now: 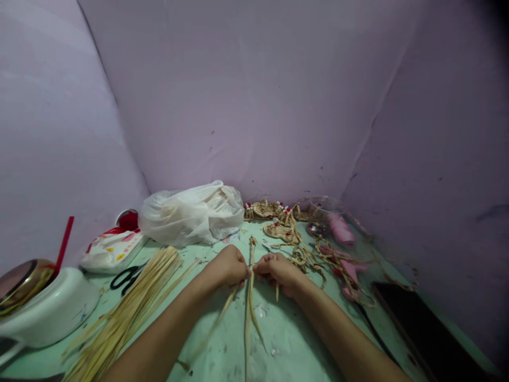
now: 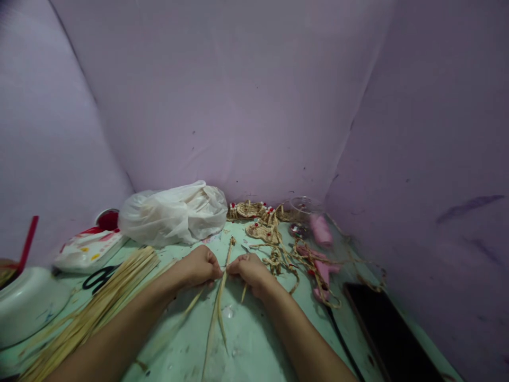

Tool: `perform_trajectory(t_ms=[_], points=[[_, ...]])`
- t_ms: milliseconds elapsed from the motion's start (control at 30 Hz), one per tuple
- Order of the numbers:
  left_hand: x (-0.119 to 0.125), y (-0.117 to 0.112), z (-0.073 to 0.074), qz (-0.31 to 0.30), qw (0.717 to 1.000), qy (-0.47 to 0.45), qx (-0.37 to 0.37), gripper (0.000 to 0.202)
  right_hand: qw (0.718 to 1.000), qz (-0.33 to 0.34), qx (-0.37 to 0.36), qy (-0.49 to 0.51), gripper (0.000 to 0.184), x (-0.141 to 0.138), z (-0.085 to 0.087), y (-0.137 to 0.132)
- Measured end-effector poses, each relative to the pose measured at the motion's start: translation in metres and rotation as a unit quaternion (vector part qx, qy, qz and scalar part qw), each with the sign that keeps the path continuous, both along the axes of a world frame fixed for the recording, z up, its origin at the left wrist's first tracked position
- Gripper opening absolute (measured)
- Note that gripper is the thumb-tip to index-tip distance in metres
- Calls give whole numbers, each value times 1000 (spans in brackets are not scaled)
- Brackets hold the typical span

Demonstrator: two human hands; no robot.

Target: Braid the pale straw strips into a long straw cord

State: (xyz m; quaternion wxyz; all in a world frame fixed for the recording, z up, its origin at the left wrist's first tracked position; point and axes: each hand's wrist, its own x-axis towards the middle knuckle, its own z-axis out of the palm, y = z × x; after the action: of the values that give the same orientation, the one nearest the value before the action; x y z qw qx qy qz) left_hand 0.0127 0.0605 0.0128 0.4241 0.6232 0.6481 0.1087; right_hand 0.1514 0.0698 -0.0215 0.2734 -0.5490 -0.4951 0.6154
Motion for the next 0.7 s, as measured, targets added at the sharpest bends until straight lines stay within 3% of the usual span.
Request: perform_trajectory(t_ms=[200, 300, 400, 467, 567, 700], points=[[25, -27, -4, 3, 981, 111, 156, 4, 998, -32, -34, 40, 6, -2, 1, -2], [29, -31, -5, -15, 977, 119, 177, 5, 998, -37, -28, 43, 10, -2, -2, -2], [19, -19, 2, -35, 996, 48, 71, 12, 997, -1, -48, 55, 8, 1, 0, -1], [10, -8, 7, 30, 999, -19, 16, 17, 995, 20, -75, 64, 8, 3, 2, -1], [4, 2, 6, 129, 981, -143, -29, 16, 993, 14, -91, 78, 8, 6, 5, -1], [9, 4, -7, 113, 944, -268, -155, 15, 991, 30, -80, 104, 6, 8, 3, 1]])
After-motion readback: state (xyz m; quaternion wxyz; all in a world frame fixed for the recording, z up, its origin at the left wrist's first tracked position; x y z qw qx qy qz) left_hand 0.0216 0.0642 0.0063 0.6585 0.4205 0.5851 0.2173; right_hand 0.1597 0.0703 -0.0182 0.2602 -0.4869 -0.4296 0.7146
